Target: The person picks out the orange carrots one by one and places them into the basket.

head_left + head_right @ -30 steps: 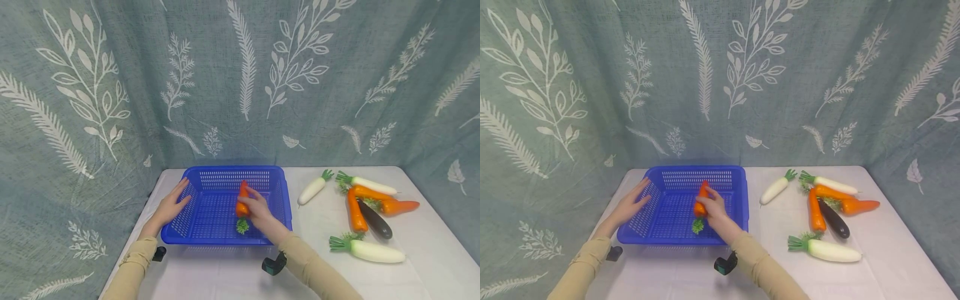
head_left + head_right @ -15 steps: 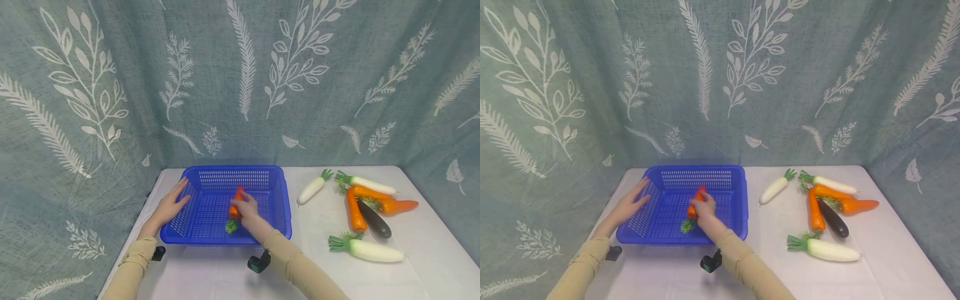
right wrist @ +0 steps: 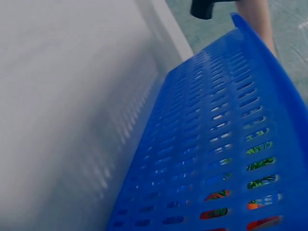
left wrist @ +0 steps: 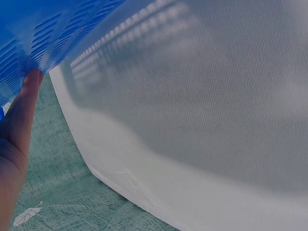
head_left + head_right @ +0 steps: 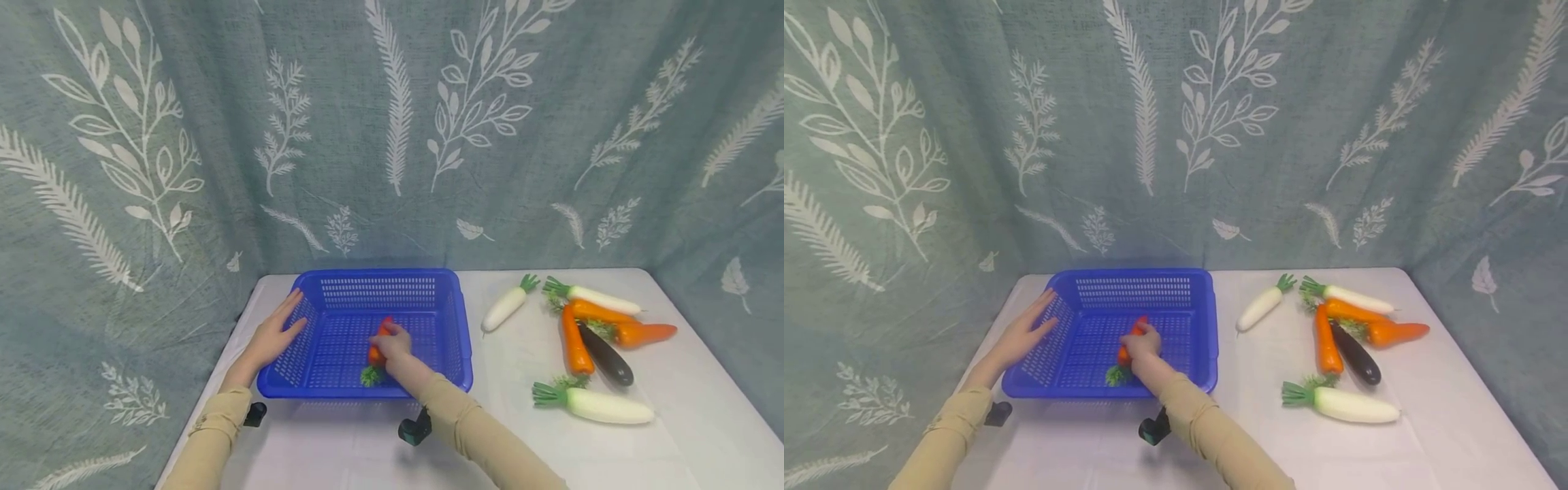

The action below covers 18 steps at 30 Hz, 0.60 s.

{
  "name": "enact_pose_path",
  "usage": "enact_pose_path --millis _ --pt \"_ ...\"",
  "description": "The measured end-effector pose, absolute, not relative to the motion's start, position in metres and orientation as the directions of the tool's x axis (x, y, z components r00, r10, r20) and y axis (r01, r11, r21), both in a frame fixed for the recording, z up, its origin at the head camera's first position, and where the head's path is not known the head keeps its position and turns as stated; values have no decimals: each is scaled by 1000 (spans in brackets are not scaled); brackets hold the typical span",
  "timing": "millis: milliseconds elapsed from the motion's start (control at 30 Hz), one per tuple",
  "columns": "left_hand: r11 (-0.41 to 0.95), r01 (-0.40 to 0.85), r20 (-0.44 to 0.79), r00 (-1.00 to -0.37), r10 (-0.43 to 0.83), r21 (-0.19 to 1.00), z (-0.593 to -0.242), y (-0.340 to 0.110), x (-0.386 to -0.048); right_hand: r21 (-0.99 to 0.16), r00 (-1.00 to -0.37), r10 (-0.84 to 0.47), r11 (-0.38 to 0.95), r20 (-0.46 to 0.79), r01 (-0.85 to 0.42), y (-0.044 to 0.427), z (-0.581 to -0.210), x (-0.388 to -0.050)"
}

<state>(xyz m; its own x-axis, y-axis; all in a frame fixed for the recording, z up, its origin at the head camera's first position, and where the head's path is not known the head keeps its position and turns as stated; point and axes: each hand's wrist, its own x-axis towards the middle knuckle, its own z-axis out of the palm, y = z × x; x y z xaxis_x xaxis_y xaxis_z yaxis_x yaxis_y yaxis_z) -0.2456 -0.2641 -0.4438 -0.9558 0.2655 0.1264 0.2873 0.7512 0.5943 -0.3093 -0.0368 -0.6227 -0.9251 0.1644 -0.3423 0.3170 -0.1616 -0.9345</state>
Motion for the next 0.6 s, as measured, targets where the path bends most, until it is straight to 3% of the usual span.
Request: enact_pose_path --millis 200,267,333,433,467,600 --pt "751 282 122 -957 263 597 -441 -263 -244 -912 -894 184 -133 -407 388 -38 -563 -280" --pt "751 279 117 -958 263 598 -441 -264 -244 -916 -902 175 -141 -396 375 -38 -560 -276" --pt "750 278 118 -958 261 600 -442 -264 -244 -912 -901 158 -149 -404 383 -40 -576 -284" --pt "748 279 119 -958 261 602 -442 -265 -244 -904 -895 156 -168 -417 392 -48 -658 -327" --pt "747 280 121 -958 261 603 -443 -265 -244 -903 -893 159 -166 -422 397 -49 -659 -328" --pt "744 284 125 -957 263 605 -442 -265 -245 -912 -893 190 -83 -409 401 -44 -596 -295"
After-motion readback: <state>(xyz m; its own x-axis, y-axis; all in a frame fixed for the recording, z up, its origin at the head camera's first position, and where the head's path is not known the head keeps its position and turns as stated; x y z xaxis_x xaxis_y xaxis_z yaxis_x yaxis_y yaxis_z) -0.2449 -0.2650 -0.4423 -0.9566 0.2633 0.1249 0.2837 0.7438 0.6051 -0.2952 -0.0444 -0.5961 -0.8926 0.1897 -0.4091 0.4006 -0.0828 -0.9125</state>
